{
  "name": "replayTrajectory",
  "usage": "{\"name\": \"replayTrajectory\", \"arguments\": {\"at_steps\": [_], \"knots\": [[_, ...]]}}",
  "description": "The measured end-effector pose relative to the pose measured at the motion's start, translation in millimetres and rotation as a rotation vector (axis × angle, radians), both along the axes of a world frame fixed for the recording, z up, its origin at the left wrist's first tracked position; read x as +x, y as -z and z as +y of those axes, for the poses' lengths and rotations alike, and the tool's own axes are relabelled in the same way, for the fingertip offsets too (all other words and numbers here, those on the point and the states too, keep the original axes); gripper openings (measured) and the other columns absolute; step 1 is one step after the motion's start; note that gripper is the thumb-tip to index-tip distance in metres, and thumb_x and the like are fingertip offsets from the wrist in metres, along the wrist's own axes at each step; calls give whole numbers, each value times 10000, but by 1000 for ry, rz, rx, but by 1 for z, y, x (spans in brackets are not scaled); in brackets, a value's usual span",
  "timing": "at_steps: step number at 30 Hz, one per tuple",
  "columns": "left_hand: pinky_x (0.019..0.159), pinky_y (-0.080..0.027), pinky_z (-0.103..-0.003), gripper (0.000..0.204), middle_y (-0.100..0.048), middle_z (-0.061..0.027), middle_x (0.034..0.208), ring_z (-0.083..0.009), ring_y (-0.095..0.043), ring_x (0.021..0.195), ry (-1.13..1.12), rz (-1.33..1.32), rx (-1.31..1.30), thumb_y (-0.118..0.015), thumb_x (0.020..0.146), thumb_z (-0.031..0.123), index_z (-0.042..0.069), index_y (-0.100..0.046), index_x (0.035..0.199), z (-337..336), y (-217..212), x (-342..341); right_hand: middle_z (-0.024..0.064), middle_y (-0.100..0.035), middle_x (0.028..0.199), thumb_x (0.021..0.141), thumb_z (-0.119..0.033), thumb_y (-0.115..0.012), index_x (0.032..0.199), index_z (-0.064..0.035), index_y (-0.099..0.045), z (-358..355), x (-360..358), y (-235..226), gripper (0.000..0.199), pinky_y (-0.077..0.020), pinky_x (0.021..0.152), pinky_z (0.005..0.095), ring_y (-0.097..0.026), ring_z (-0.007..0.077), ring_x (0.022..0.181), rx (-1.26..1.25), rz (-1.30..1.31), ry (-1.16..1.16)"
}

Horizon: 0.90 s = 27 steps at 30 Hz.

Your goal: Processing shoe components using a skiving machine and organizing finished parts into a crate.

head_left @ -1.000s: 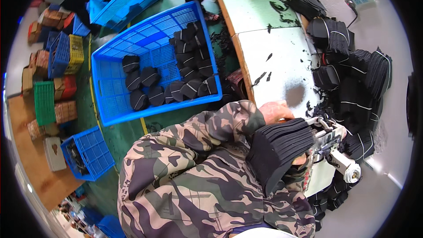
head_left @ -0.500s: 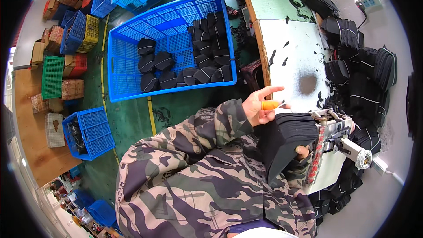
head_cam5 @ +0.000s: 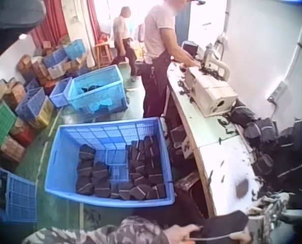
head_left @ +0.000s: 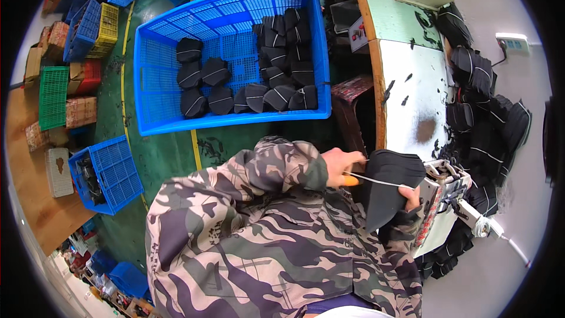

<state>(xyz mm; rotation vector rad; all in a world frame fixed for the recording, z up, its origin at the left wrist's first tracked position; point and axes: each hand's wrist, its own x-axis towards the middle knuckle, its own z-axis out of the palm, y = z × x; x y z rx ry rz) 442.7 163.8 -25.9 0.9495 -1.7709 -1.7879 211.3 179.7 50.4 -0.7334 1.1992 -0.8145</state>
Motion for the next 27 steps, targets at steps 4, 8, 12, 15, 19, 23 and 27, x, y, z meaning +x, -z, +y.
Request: {"name": "replayTrajectory", "arguments": {"at_steps": [4, 8, 12, 15, 19, 23, 27], "knots": [[573, -462, -350, 315, -552, -140, 740, -287, -584, 675, -350, 40, -88, -678, 700, 78, 11, -513, 959, 17, 48, 17, 222, -548, 1112, 589, -166, -532, 1211, 98, -392, -14, 36, 30, 690, -444, 890, 357, -570, 311, 990, 52, 23, -36], [602, -461, -347, 320, -521, -139, 822, -286, -566, 724, -418, 28, -130, -680, 695, 80, 11, -492, 945, 17, 63, 44, 221, -528, 1142, 597, -180, -536, 1220, 96, -384, -26, 70, 33, 698, -415, 926, 373, -544, 314, 1036, 155, -6, -23], [641, -462, -349, 416, -516, -130, 940, -289, -559, 742, -399, 49, -106, -702, 681, 115, 17, -488, 1024, 7, 66, 67, 223, -518, 1156, 596, -182, -530, 1227, 85, -384, -29, 78, 40, 700, -410, 933, 379, -535, 321, 1050, 154, -17, -40], [771, -477, -317, 590, -533, -134, 1069, -217, -586, 892, -417, 38, 30, -742, 676, 128, 23, -449, 1177, -4, 67, 90, 208, -527, 1147, 632, -237, -574, 1234, 77, -378, -30, 89, 42, 707, -400, 938, 369, -531, 298, 1057, 178, -184, 89], [895, -440, -352, 646, -516, -142, 1193, -193, -494, 1111, 164, 893, 853, -703, 740, 61, 40, -371, 1293, -6, 82, 95, 206, -527, 1147, 633, -246, -581, 1235, 76, -379, -32, 96, 35, 712, -400, 937, 368, -531, 295, 1057, 178, -152, 78], [967, -368, -366, 773, -472, -123, 1253, -199, -466, 1133, 151, 854, 566, -736, 701, 63, 48, -299, 1338, -15, 91, 78, 203, -528, 1148, 634, -254, -589, 1235, 75, -379, -33, 91, 38, 717, -399, 936, 366, -530, 291, 1057, 165, -141, 59], [993, -343, -387, 813, -359, -121, 1356, -207, -408, 1192, -6, 905, 309, -730, 679, 14, 69, -278, 1352, -11, 83, 96, 200, -529, 1148, 634, -263, -596, 1236, 74, -379, -29, 77, 45, 723, -398, 935, 365, -529, 287, 1058, 160, -153, 17]]}}
